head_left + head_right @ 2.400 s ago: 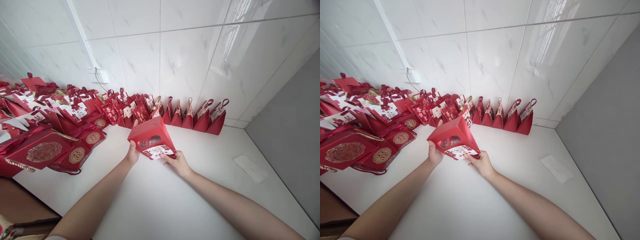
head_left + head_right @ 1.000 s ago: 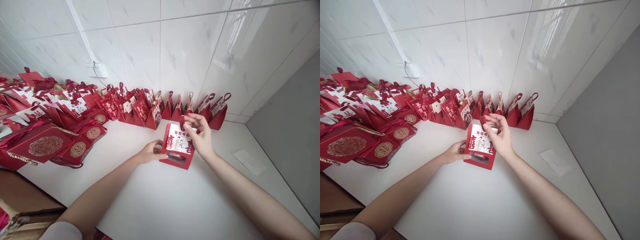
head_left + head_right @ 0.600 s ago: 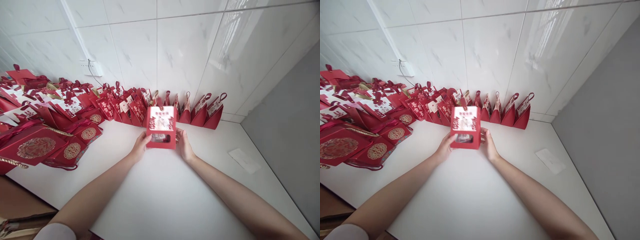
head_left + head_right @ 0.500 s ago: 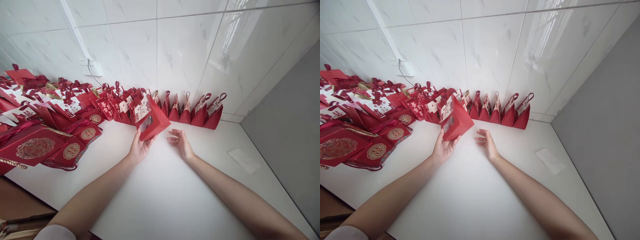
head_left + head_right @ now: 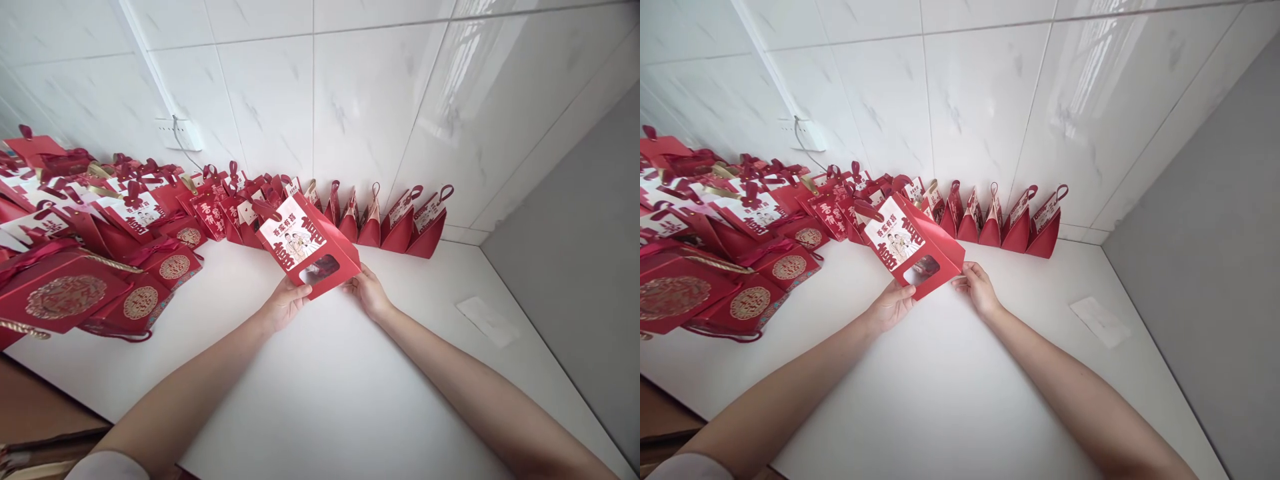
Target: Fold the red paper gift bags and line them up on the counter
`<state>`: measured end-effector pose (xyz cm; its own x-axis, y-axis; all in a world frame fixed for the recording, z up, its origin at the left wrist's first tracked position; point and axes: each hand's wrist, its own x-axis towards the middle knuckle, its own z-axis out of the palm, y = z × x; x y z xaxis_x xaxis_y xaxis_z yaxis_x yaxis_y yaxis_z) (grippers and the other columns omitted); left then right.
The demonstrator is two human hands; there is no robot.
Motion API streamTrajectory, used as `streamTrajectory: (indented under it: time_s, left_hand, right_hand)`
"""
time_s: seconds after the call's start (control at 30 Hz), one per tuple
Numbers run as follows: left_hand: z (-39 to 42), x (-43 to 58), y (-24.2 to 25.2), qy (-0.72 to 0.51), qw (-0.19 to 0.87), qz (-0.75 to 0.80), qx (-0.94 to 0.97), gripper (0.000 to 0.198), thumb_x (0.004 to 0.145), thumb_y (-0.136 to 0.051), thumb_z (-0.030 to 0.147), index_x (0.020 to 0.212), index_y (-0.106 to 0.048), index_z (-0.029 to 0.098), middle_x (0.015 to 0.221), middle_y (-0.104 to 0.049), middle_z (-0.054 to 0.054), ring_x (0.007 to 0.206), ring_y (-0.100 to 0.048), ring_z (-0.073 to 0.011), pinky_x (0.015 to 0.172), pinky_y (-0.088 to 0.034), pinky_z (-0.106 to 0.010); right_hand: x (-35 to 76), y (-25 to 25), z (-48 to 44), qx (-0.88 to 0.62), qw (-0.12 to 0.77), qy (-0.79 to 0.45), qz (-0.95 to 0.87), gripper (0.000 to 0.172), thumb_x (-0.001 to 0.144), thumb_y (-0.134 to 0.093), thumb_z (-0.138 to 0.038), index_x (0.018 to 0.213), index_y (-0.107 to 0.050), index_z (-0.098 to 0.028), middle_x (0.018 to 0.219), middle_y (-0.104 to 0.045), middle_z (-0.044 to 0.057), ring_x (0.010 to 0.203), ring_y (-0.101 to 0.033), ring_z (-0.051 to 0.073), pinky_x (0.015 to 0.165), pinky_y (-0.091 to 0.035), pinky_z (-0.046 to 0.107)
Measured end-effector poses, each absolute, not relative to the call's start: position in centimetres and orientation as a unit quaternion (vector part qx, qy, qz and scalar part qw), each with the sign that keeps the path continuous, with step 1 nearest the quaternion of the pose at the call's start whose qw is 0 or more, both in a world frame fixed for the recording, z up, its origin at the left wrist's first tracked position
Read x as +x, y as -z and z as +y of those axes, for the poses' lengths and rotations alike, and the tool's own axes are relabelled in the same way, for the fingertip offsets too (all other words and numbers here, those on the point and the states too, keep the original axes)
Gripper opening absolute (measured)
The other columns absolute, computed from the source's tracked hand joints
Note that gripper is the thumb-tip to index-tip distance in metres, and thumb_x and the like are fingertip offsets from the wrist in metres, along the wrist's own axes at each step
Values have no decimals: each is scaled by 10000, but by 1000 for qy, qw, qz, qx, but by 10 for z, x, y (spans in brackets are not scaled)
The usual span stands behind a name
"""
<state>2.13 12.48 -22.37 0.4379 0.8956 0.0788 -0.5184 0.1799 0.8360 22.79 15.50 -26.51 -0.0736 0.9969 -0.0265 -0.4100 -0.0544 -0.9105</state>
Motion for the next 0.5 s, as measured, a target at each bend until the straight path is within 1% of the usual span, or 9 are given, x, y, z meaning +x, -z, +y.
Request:
streamTrajectory:
  time_s: [0.07,0.17,0.27,0.33,0.4,0.43,0.5]
  left_hand:
    - [126,21,225,-476,729,234,433,518,765,-730,169,1247,-542,191,1271,-616,-89,1180,-586,-245,1030,-465,-385]
    - [131,19,230,-482,689,268,469,537,774,-731,242,1263,-513,194,1313,-581,-111,1192,-574,-266,1026,-463,-420]
    - [139,14,237,-490,586,334,552,708,646,-830,231,1263,-483,210,1345,-546,-127,1155,-593,-295,972,-499,-450]
    - [145,7,239,-447,542,362,613,787,596,-857,228,1280,-468,209,1350,-535,-141,1143,-596,-315,955,-503,-478]
    - [149,0,238,-380,525,366,667,797,634,-837,268,1329,-450,215,1373,-513,-145,1217,-541,-334,1009,-457,-507]
    - [150,-3,238,-356,516,361,691,826,647,-830,281,1366,-426,229,1402,-487,-141,1274,-487,-342,1045,-420,-516]
    - [150,-6,236,-352,496,339,717,950,632,-840,295,1442,-343,265,1465,-416,-133,1363,-370,-356,1096,-353,-532]
  right_hand:
    - [227,264,155,-380,565,-620,-390,296,765,-684,-447,920,-589,-213,846,-685,2,679,-642,123,607,-482,233]
    - [225,264,153,-389,565,-615,-389,306,747,-689,-448,908,-589,-208,811,-692,6,656,-639,133,599,-478,249]
    - [226,265,156,-401,578,-595,-388,276,735,-680,-418,898,-601,-210,795,-695,1,659,-631,145,625,-486,271]
    - [233,265,162,-417,589,-574,-387,251,738,-661,-419,864,-605,-208,799,-699,9,667,-629,157,641,-491,289]
    - [245,261,169,-438,602,-545,-386,254,738,-655,-439,813,-600,-204,821,-703,25,696,-633,172,656,-491,302]
    - [251,256,172,-447,611,-526,-387,261,738,-657,-452,790,-594,-204,844,-705,32,728,-637,179,671,-491,304]
    - [261,242,174,-455,631,-487,-397,281,763,-640,-486,783,-590,-210,926,-708,36,830,-642,188,735,-490,304]
